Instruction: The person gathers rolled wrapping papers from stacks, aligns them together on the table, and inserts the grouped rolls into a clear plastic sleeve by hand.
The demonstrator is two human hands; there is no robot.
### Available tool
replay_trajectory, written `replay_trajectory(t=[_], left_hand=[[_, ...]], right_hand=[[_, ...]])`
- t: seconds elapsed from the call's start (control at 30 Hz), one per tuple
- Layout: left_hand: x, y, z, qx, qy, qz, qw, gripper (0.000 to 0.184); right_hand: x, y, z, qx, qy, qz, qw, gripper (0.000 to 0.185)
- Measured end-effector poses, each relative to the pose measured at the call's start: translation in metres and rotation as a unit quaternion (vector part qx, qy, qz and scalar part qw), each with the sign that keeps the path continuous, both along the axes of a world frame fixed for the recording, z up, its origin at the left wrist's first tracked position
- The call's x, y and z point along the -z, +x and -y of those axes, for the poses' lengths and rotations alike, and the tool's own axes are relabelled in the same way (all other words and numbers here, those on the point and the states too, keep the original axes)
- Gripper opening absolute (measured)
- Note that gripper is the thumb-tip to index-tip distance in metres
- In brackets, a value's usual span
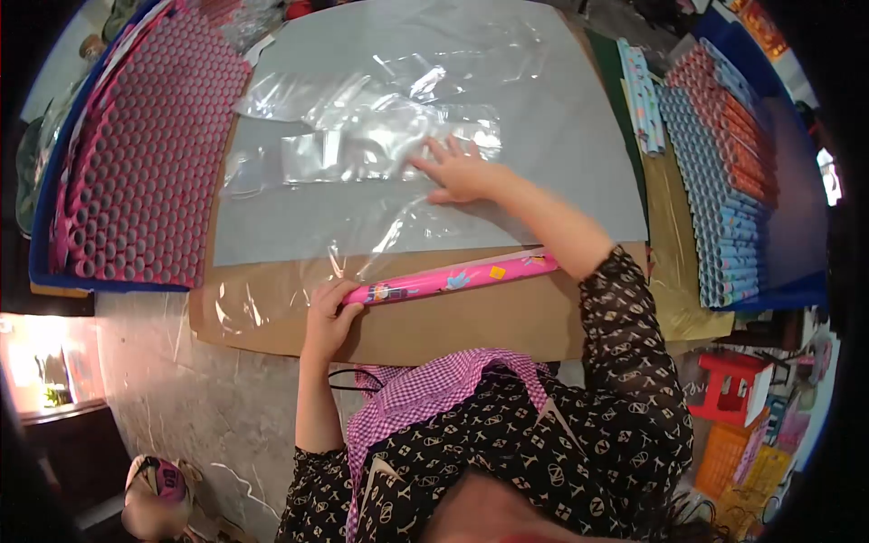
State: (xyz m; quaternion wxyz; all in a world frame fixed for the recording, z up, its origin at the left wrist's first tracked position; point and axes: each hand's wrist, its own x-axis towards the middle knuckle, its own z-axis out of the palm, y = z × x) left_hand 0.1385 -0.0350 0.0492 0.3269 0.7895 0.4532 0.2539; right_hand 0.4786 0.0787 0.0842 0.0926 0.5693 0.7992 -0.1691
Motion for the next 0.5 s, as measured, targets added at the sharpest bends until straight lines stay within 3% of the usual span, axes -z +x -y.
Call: replay_trajectory(t=[0.23, 0.3, 0.4, 0.47, 0.5], left_hand=[[0.003, 0.004, -0.007, -0.011, -0.013, 0.027, 0.999, 0.032], [0.005, 0.003, -0.011, -0.007, 0.012, 0.026, 1.000, 0.031], [0.004, 0.004, -0.014, -0.017, -0.027, 0.027, 0.999, 0.030], [0.005, 0.007, -0.016, -0.005, 0.008, 0.028, 1.000, 0.030], [0.006, 0.009, -0.017, -0.016, -0.004, 0.034, 0.999, 0.031]], right_hand=[[0.005, -0.027, -0.056, 0.010, 0.030, -0.018, 0.999, 0.075], [0.013, -0.028, -0.047, -0.013, 0.210, -0.073, 0.975, 0.070], [-0.005, -0.026, 0.000, -0.073, 0.235, -0.165, 0.955, 0.063], [-0.030, -0.014, 0.044, -0.099, 0.035, -0.249, 0.963, 0.055], [-0.024, -0.005, 0.066, -0.114, 0.040, -0.234, 0.965, 0.054]])
